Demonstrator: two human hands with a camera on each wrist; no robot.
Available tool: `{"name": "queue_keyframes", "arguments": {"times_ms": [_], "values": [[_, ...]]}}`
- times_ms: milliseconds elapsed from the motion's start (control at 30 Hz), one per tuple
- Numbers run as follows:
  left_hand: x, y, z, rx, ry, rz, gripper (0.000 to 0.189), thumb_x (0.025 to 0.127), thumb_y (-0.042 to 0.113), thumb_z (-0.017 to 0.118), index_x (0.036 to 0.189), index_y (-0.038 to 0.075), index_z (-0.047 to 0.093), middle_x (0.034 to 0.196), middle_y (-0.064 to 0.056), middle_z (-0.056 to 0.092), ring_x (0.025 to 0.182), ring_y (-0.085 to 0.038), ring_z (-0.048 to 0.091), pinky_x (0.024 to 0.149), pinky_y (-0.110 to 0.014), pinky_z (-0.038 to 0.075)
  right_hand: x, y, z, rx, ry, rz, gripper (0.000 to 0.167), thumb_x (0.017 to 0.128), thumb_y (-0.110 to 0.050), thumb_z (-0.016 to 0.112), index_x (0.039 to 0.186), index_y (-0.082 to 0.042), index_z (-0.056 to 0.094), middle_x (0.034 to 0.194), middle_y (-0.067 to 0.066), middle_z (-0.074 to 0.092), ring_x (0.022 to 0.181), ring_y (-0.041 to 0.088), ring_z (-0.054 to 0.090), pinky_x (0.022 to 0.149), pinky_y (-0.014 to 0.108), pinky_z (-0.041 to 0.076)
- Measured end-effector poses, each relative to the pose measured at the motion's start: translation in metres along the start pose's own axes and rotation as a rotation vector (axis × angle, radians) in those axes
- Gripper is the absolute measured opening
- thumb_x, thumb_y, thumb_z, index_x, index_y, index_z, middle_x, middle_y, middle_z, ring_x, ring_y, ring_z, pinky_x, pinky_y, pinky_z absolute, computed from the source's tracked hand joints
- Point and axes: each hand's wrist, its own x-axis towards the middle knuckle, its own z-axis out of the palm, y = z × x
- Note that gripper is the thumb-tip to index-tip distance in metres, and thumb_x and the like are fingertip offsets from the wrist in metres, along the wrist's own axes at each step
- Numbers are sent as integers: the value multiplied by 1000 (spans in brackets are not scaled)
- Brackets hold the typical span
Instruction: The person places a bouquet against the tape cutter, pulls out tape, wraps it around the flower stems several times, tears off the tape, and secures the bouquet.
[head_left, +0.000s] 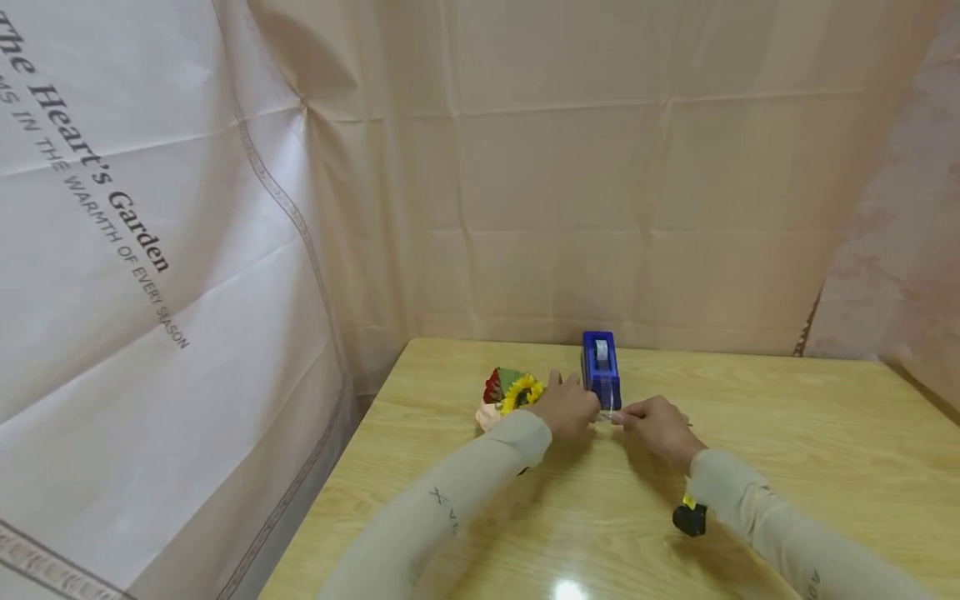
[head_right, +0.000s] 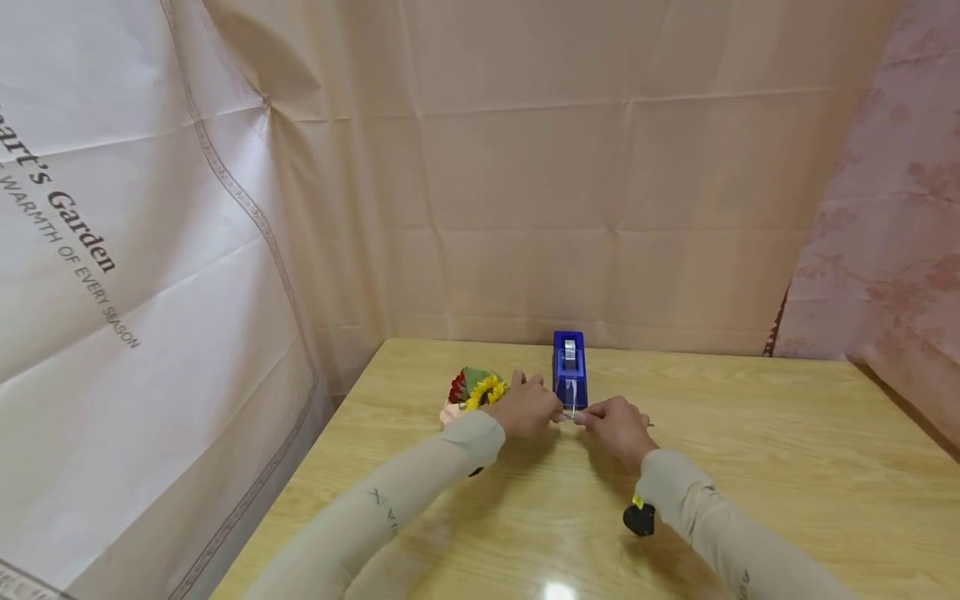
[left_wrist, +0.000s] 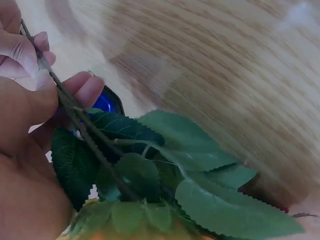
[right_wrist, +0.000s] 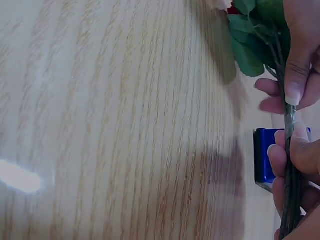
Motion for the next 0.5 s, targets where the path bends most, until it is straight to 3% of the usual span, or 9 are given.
{"name": "queue_keyframes", "arguments": {"times_ms": [67,200,333,500], "values": [[0,0,-2,-10,4,-8,8,98,35,71,98,29,76,91,15,69,95,-12,51,94,-40,31,0,-1,-1,8,-6,-1,36,102,-29,66,117,2,75,109,17,74,95,27,58,93,63,37],[1,1,1,38,41,-9,17,99,41,67,98,27,77,92,13,72,98,-13,54,97,-43,31,-1,-4,0,13,-10,14,39,102,-33,66,118,1,75,111,18,75,103,30,62,97,66,37],[2,4,5,106,87,-1,18,97,44,68,101,29,78,97,13,74,97,-13,54,91,-40,29,-2,-4,0,16,-6,16,39,101,-34,66,118,0,76,112,17,75,108,33,65,96,64,40],[-1,6,7,225,136,34,8,97,35,72,94,32,78,87,15,72,93,-13,50,88,-38,28,-2,-2,-1,12,-29,16,41,103,-35,63,120,0,74,115,15,74,109,31,62,92,56,45]]}}
